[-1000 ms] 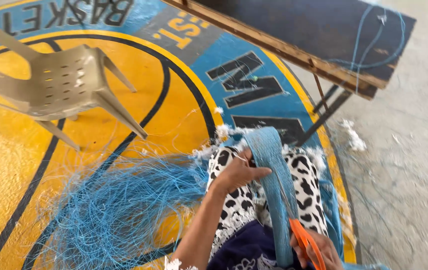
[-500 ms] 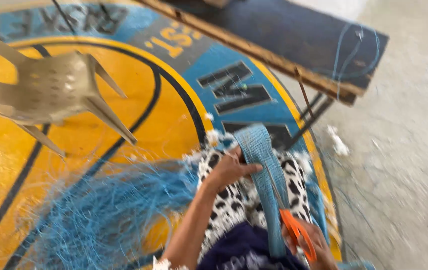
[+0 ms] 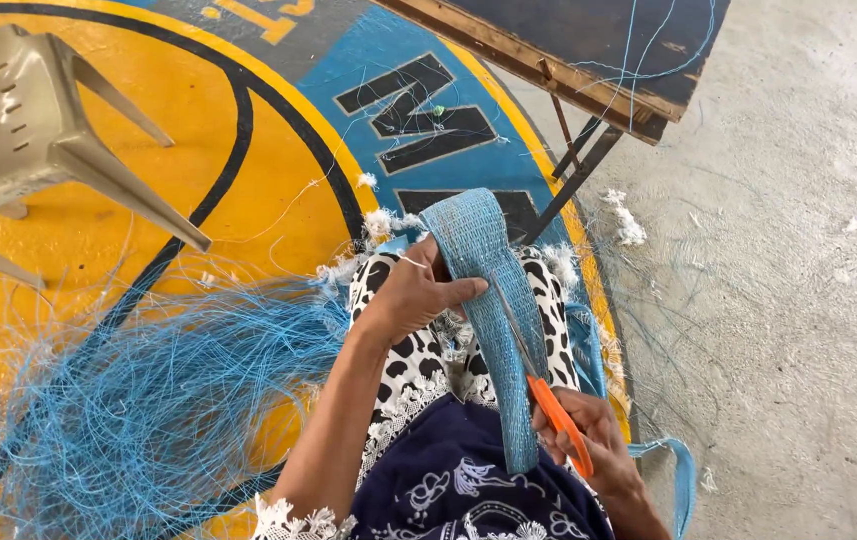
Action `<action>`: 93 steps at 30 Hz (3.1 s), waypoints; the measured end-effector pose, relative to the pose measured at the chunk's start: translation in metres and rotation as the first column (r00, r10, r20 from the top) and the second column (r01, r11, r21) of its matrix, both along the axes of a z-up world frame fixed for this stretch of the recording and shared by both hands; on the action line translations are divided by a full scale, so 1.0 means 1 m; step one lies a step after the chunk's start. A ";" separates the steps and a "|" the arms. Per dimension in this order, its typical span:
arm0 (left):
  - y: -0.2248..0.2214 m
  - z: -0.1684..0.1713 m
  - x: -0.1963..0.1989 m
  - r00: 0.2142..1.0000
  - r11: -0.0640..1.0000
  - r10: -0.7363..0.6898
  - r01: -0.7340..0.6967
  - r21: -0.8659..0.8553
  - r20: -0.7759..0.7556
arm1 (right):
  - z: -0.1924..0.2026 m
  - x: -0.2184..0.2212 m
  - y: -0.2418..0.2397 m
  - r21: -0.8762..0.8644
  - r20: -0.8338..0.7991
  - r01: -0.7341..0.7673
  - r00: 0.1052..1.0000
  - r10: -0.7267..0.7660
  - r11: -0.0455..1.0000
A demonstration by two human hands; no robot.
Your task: The person is knotting and cutting blue plastic strips to create a woven item, possibly a bag or mat.
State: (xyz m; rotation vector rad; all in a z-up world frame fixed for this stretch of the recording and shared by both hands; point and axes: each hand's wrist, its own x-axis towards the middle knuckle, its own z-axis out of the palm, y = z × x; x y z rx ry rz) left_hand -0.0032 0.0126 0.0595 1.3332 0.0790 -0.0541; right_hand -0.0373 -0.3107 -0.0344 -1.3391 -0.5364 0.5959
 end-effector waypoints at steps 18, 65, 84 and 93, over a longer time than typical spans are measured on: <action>-0.006 0.010 0.000 0.998 0.996 -0.043 0.038 0.085 0.055 | 0.013 0.007 0.009 -0.160 0.036 0.134 0.991 -0.130 0.978; -0.005 0.001 0.002 0.992 0.977 -0.108 0.117 -0.180 0.059 | -0.076 0.014 -0.031 -0.040 0.034 0.308 0.951 -0.307 0.950; -0.015 -0.014 0.012 0.995 0.989 -0.100 0.097 -0.109 -0.024 | -0.065 0.022 -0.022 -0.306 0.120 0.306 0.952 -0.282 0.902; -0.019 -0.014 0.007 0.985 0.985 -0.134 0.144 -0.100 0.105 | -0.027 0.019 -0.007 -0.150 0.179 0.175 0.973 -0.147 0.973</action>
